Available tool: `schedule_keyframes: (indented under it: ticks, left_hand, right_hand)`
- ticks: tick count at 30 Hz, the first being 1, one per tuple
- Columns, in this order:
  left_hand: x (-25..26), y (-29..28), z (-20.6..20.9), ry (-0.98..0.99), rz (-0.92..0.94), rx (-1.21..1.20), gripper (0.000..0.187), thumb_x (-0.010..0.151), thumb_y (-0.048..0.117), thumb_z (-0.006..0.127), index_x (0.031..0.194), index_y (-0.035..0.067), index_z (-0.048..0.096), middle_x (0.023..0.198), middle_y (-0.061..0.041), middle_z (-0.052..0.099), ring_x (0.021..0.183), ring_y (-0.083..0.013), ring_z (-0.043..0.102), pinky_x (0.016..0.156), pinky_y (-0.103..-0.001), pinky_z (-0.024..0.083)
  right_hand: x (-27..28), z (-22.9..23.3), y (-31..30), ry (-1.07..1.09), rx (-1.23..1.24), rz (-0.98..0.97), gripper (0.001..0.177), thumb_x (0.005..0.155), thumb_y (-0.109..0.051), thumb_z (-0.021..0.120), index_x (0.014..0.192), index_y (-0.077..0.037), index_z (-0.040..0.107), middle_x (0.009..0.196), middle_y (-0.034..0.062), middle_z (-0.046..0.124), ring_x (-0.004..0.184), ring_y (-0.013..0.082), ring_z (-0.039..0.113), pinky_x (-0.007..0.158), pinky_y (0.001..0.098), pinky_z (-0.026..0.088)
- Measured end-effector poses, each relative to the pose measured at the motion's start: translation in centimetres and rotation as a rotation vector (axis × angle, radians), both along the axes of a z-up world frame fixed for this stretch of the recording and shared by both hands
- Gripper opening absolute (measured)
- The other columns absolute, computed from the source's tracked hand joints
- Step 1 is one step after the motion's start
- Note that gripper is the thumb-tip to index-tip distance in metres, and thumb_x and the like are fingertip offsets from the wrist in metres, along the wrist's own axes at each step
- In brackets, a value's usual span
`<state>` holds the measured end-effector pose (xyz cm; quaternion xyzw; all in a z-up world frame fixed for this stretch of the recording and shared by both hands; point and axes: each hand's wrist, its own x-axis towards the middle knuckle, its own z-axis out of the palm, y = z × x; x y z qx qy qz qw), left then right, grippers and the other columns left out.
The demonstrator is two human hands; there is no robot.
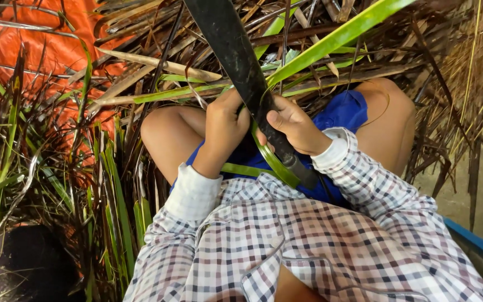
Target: A person sits on the floor and uses a machete to strip long palm leaves into thin, usable fibers.
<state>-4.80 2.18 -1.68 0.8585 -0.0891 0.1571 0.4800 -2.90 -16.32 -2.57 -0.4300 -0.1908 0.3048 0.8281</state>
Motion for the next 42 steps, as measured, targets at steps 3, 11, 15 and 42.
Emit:
schedule_keyframes:
  ticks: [3, 11, 15, 42]
  left_hand:
    - [0.1, -0.3, -0.2, -0.048, 0.004, 0.002, 0.034, 0.092, -0.013, 0.051, 0.111, 0.003, 0.075, 0.096, -0.017, 0.073, 0.091, -0.0388, 0.071, 0.082, -0.043, 0.06]
    - [-1.0, 0.6, 0.4, 0.059, 0.006, 0.076, 0.031, 0.092, -0.008, 0.055, 0.112, 0.005, 0.074, 0.088, -0.014, 0.074, 0.083, -0.0372, 0.071, 0.074, -0.043, 0.061]
    - [-2.4, 2.1, 3.3, 0.071, -0.004, 0.219, 0.032, 0.092, -0.006, 0.058, 0.119, 0.006, 0.071, 0.095, -0.014, 0.075, 0.086, -0.035, 0.074, 0.074, -0.045, 0.062]
    - [-3.4, 3.2, 7.1, 0.274, -0.071, 0.244, 0.029, 0.099, 0.004, 0.06, 0.124, 0.011, 0.072, 0.076, -0.013, 0.073, 0.066, -0.0357, 0.07, 0.062, -0.042, 0.058]
  right_hand:
    - [0.2, -0.7, 0.0, -0.023, 0.036, 0.01, 0.035, 0.11, -0.022, 0.048, 0.135, 0.002, 0.054, 0.071, 0.0247, 0.068, 0.055, 0.0296, 0.071, 0.056, 0.0404, 0.064]
    - [-0.2, -0.8, 0.3, -0.024, 0.006, -0.057, 0.031, 0.108, -0.019, 0.052, 0.13, 0.002, 0.058, 0.073, 0.0257, 0.07, 0.052, 0.0291, 0.071, 0.049, 0.0354, 0.061]
    - [0.8, -3.1, -0.4, -0.019, -0.036, -0.129, 0.031, 0.11, -0.022, 0.051, 0.133, -0.002, 0.053, 0.069, 0.023, 0.066, 0.048, 0.0252, 0.066, 0.044, 0.0277, 0.053]
    - [2.3, -5.6, -2.9, -0.032, 0.143, -0.188, 0.068, 0.109, -0.015, 0.052, 0.167, -0.025, 0.019, 0.163, 0.0221, 0.045, 0.075, 0.025, 0.074, 0.067, 0.0333, 0.063]
